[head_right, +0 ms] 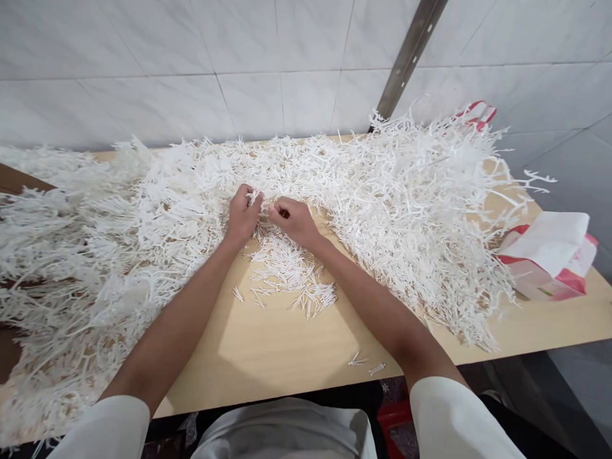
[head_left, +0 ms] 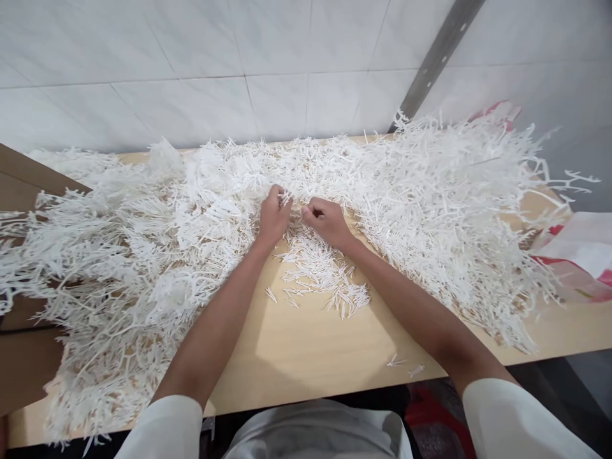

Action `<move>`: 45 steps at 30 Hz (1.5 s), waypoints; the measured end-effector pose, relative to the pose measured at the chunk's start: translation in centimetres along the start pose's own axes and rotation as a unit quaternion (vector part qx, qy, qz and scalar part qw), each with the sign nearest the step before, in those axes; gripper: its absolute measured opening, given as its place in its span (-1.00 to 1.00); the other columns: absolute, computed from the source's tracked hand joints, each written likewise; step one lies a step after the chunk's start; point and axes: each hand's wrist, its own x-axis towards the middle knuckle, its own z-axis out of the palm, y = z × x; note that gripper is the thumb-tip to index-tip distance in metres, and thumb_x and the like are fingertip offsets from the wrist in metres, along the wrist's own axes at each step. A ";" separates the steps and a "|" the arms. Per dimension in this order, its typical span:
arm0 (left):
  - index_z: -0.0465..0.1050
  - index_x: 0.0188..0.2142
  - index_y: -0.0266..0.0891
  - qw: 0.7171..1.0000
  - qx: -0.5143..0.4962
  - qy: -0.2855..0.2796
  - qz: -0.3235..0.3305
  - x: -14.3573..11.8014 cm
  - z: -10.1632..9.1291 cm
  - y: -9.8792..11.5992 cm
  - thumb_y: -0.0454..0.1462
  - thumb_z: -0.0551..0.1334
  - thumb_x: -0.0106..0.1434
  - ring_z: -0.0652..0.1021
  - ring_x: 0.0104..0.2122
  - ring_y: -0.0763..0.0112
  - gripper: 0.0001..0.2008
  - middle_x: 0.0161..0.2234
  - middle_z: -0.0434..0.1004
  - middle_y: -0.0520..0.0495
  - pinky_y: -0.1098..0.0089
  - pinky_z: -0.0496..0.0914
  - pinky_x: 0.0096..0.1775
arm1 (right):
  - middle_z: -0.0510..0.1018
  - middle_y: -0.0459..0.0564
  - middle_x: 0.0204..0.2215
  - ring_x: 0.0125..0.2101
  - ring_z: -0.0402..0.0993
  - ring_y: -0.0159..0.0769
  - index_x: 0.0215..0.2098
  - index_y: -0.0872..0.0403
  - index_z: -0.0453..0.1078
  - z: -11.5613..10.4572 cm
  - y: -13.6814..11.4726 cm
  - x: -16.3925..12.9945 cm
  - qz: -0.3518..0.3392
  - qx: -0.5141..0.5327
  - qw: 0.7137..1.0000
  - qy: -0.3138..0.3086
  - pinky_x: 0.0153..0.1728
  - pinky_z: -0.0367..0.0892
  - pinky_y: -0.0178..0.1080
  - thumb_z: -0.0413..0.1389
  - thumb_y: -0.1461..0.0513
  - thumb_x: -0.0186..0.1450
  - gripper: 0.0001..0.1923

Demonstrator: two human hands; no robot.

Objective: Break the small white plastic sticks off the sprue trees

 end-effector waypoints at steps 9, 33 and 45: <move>0.23 -0.35 -0.16 0.990 -0.038 -0.124 0.048 -0.6 -0.1 0.4 -0.06 0.06 0.38 0.34 -0.56 0.51 -0.74 -0.59 0.30 0.12 0.40 0.24 -0.39 | 0.49 -0.02 -0.23 -0.34 0.41 -0.37 -0.11 0.00 0.38 -0.3 1.2 0.8 0.106 0.088 0.982 0.129 -0.35 0.33 -0.26 0.07 -0.06 0.30 -0.64; 0.25 -0.42 -0.19 0.997 0.004 -0.072 0.038 -0.6 0.0 0.4 -0.25 0.15 0.25 0.33 -0.51 0.50 -0.87 -0.54 0.34 0.10 0.43 0.21 -0.40 | 0.28 -0.15 -0.54 -0.50 0.14 -0.40 -0.50 0.02 0.13 0.6 1.1 0.7 -0.001 -0.068 0.995 -0.068 -0.41 0.06 -0.27 -0.02 0.20 0.24 -0.82; 0.23 -0.35 -0.15 0.999 -0.038 -0.016 0.028 -0.4 -0.1 0.1 -0.08 0.10 0.35 0.34 -0.53 0.51 -0.76 -0.55 0.28 0.10 0.42 0.23 -0.41 | 0.31 -0.16 -0.55 -0.52 0.18 -0.44 -0.50 0.04 0.20 0.1 -0.1 0.2 0.002 -0.004 0.998 -0.057 -0.44 0.10 -0.28 -0.01 0.13 0.33 -0.73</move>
